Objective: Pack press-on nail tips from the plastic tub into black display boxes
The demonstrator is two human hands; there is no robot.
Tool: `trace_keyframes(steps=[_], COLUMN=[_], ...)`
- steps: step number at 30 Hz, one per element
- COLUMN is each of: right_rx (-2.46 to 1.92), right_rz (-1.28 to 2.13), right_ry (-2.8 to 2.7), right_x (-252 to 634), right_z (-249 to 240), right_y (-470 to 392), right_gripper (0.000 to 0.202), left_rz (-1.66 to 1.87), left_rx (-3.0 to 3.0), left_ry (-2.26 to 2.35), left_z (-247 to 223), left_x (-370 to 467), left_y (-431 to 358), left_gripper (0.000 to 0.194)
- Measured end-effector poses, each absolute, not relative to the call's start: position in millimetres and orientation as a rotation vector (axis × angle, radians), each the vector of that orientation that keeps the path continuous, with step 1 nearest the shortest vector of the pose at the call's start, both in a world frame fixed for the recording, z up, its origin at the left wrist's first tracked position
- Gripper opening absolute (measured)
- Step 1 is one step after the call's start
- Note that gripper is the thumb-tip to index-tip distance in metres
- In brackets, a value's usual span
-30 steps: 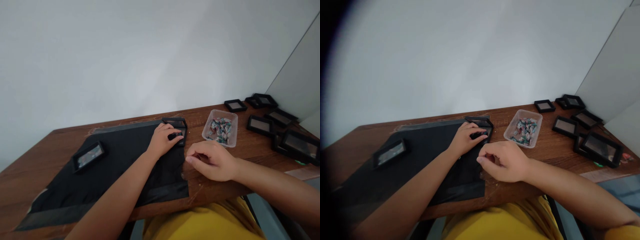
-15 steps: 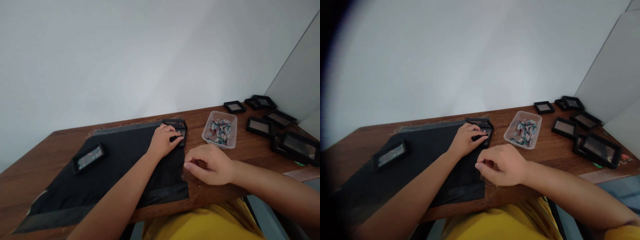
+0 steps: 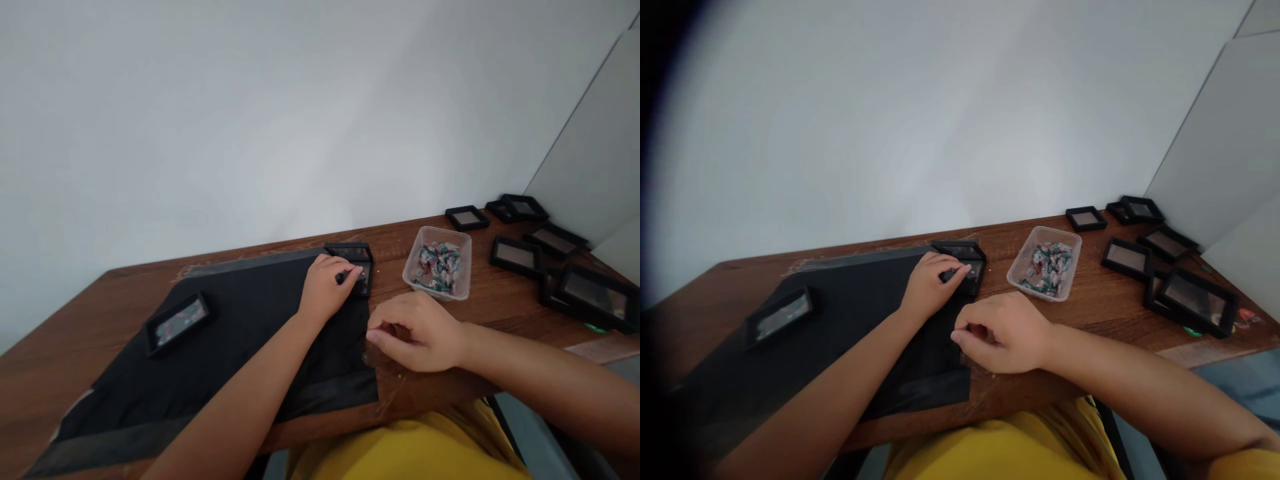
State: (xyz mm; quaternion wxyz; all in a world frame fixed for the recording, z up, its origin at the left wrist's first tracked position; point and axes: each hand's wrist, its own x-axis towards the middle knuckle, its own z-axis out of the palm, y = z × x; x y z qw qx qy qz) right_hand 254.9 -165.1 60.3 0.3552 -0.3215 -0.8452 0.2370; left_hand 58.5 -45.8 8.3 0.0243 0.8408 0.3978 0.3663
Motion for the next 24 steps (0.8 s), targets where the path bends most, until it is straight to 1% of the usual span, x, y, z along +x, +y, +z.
trace_keyframes(steps=[9, 17, 24], right_rx=[-0.801, -0.532, -0.537], right_rz=[0.577, 0.495, 0.443], right_ry=[-2.200, -2.214, -2.254], right_x=[255.1, 253.8, 254.3], right_z=[56.2, 60.3, 57.6], right_y=[-163.2, -163.7, -163.9], right_gripper=[0.022, 0.018, 0.019], left_rz=[1.089, 1.024, 0.968], left_rx=[2.661, 2.713, 2.692], left_ry=[1.261, 1.221, 1.218], left_z=[5.8, 4.3, 3.0], left_x=[56.8, 54.0, 53.1], left_y=[-48.1, -47.2, -45.8], left_gripper=[0.026, 0.019, 0.012])
